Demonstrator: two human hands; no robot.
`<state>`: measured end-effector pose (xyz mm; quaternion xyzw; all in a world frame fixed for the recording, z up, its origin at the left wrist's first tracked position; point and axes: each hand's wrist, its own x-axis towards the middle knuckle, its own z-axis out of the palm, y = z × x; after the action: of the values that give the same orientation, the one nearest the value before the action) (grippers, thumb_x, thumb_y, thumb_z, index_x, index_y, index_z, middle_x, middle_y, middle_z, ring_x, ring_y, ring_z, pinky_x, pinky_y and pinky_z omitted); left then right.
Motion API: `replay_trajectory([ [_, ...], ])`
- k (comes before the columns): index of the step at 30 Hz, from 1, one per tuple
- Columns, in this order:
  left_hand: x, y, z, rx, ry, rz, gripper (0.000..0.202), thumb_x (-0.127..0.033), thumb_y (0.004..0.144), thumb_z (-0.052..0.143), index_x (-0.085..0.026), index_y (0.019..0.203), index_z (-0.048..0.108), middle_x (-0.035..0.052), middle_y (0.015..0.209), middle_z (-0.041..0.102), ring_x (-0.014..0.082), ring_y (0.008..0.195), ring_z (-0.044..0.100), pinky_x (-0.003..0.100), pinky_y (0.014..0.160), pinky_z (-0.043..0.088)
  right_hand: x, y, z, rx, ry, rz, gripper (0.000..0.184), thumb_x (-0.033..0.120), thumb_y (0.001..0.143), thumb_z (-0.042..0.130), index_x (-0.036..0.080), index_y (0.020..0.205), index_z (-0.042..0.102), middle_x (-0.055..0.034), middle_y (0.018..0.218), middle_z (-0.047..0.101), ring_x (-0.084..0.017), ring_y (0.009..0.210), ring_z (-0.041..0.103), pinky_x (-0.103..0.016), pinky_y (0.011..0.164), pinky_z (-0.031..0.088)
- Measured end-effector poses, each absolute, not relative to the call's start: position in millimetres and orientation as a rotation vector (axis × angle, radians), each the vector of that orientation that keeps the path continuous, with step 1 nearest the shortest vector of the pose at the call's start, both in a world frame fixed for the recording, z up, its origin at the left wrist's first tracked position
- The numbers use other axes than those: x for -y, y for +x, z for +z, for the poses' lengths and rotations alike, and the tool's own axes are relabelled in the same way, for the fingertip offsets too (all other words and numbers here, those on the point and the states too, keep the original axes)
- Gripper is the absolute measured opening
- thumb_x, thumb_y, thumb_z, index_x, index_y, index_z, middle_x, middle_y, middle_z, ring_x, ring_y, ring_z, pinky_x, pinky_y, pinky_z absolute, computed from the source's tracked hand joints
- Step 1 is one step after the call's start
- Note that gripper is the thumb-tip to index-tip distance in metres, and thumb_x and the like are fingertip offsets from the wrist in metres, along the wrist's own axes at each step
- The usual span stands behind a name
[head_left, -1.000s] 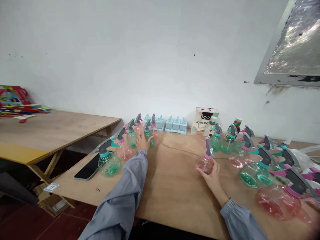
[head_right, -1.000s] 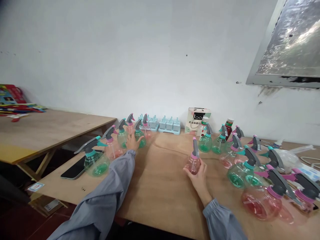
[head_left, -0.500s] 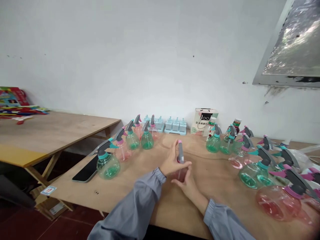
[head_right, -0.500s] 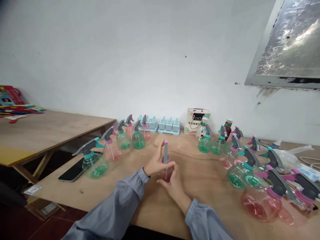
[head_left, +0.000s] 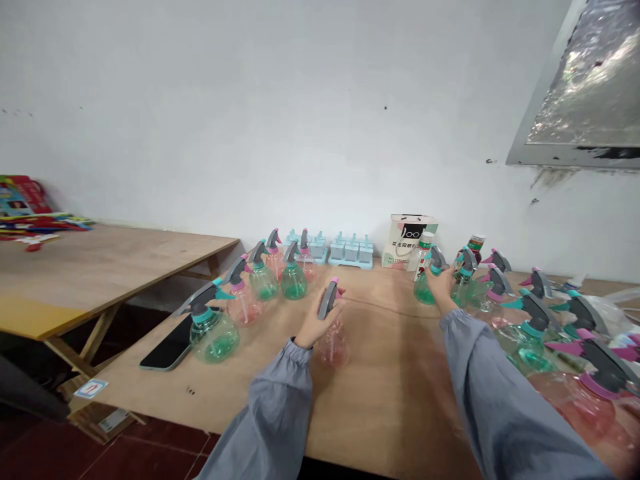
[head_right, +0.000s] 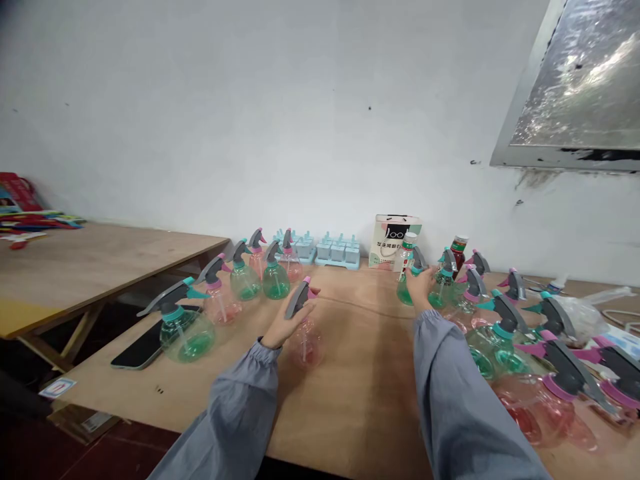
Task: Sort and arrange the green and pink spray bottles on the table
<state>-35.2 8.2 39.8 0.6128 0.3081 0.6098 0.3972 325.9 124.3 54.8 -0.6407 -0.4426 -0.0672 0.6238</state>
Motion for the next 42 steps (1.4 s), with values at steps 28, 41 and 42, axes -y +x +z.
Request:
replay_trajectory([
  [28,12.6,-36.6,54.2,-0.562,0.814,1.923,0.039,-0.056,0.065,0.076,-0.022,0.077,0.062,-0.0021,0.070,0.066,0.0161,0.072,0.070,0.024,0.061,0.054,14.3,226.8,-27.3,1.313,-1.267,0.091,0.043,0.063,0.083,0.060,0.024,0.099,0.063,-0.0084,0.095,0.071,-0.028,0.093,0.067,-0.046,0.087,0.053],
  [41,10.5,-40.8,50.2,-0.590,1.089,1.825,0.046,-0.067,0.071,0.066,-0.023,0.086,0.062,0.0047,0.081,0.070,0.0239,0.086,0.072,0.033,0.068,0.055,15.5,230.5,-24.2,1.328,-1.273,0.145,0.048,0.066,0.081,0.061,0.022,0.101,0.062,-0.0106,0.098,0.069,-0.030,0.097,0.065,-0.049,0.089,0.052],
  [42,10.5,-41.1,50.5,-0.588,1.097,1.817,0.045,-0.066,0.071,0.066,-0.023,0.083,0.062,0.0043,0.079,0.070,0.0238,0.087,0.072,0.033,0.071,0.055,15.3,230.7,-24.3,1.331,-1.270,0.148,0.047,0.065,0.082,0.061,0.022,0.101,0.062,-0.0103,0.097,0.069,-0.030,0.097,0.066,-0.049,0.089,0.052],
])
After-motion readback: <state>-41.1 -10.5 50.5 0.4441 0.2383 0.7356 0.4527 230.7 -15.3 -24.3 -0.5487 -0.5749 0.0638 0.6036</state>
